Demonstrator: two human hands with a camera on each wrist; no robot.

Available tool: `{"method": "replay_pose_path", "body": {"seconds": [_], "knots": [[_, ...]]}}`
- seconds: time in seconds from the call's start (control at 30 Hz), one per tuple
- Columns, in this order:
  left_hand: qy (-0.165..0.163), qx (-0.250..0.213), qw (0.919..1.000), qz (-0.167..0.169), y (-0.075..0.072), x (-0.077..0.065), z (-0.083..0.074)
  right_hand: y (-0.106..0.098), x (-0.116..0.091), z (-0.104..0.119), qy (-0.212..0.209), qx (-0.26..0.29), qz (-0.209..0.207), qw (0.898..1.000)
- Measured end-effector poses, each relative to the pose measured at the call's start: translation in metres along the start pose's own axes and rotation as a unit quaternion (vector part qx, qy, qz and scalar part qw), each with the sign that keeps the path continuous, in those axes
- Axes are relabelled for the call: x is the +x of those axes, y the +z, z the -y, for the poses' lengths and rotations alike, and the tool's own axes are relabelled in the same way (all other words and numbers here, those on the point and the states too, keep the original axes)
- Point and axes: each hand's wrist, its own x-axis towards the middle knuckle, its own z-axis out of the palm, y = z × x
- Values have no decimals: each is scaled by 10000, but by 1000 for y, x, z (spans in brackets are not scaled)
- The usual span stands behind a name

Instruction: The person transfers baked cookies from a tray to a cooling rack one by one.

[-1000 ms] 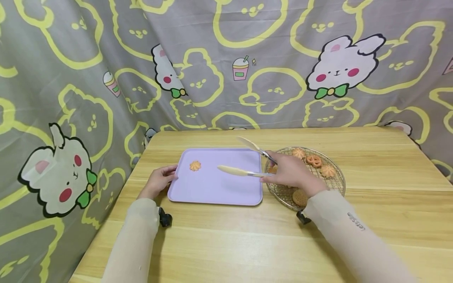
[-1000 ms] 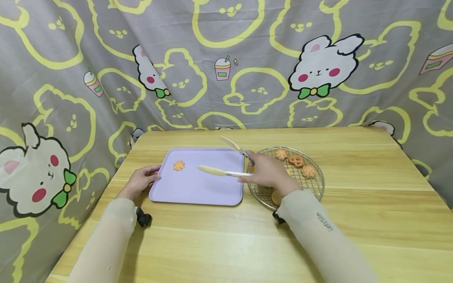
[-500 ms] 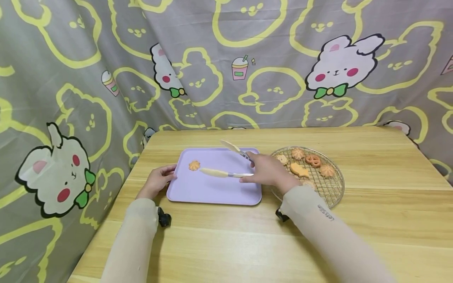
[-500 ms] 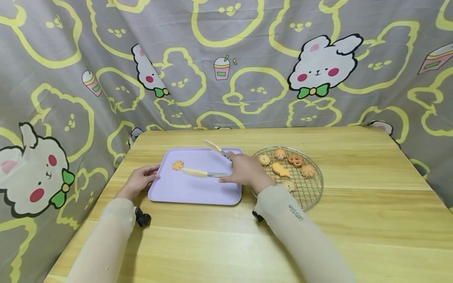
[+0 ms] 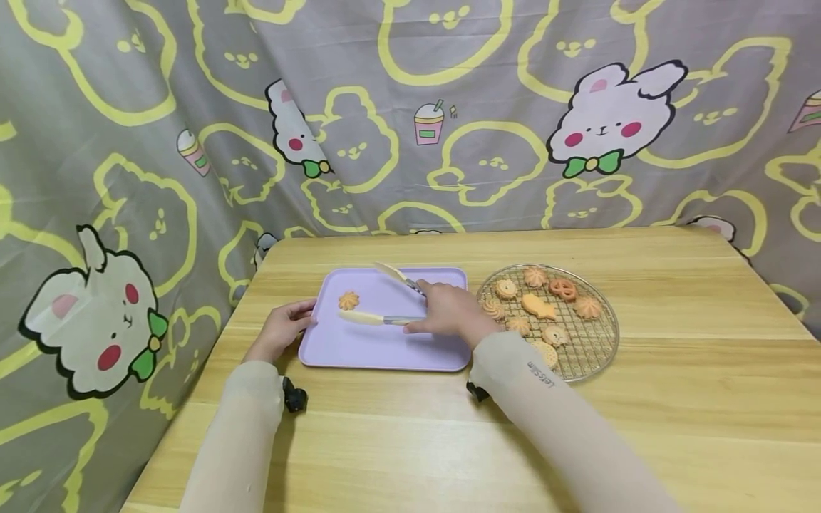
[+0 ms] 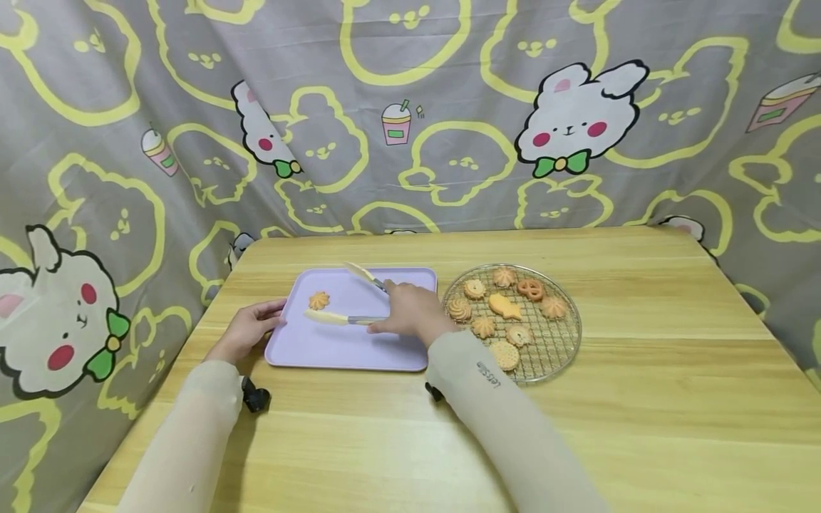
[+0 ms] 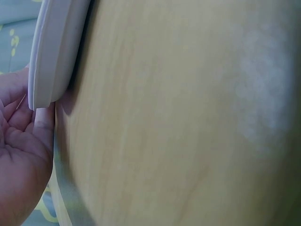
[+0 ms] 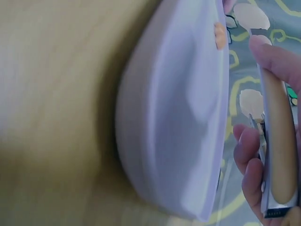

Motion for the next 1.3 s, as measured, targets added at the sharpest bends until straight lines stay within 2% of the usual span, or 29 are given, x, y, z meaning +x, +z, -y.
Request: {"method": "replay_pose_path", "body": {"seconds": [0.33, 0.7, 1.0, 1.3], "knots": [[22, -12, 10000, 2, -2, 1, 2, 17, 9, 22, 3, -179, 41, 9998], [65, -33, 10000, 4, -2, 0, 1, 24, 13, 39, 85, -516, -13, 9986], [69, -43, 10000, 22, -2, 1, 2, 28, 12, 45, 76, -766, 20, 9970], [10, -24, 10000, 34, -1, 2, 1, 30, 12, 45, 141, -718, -5, 9973]]}}
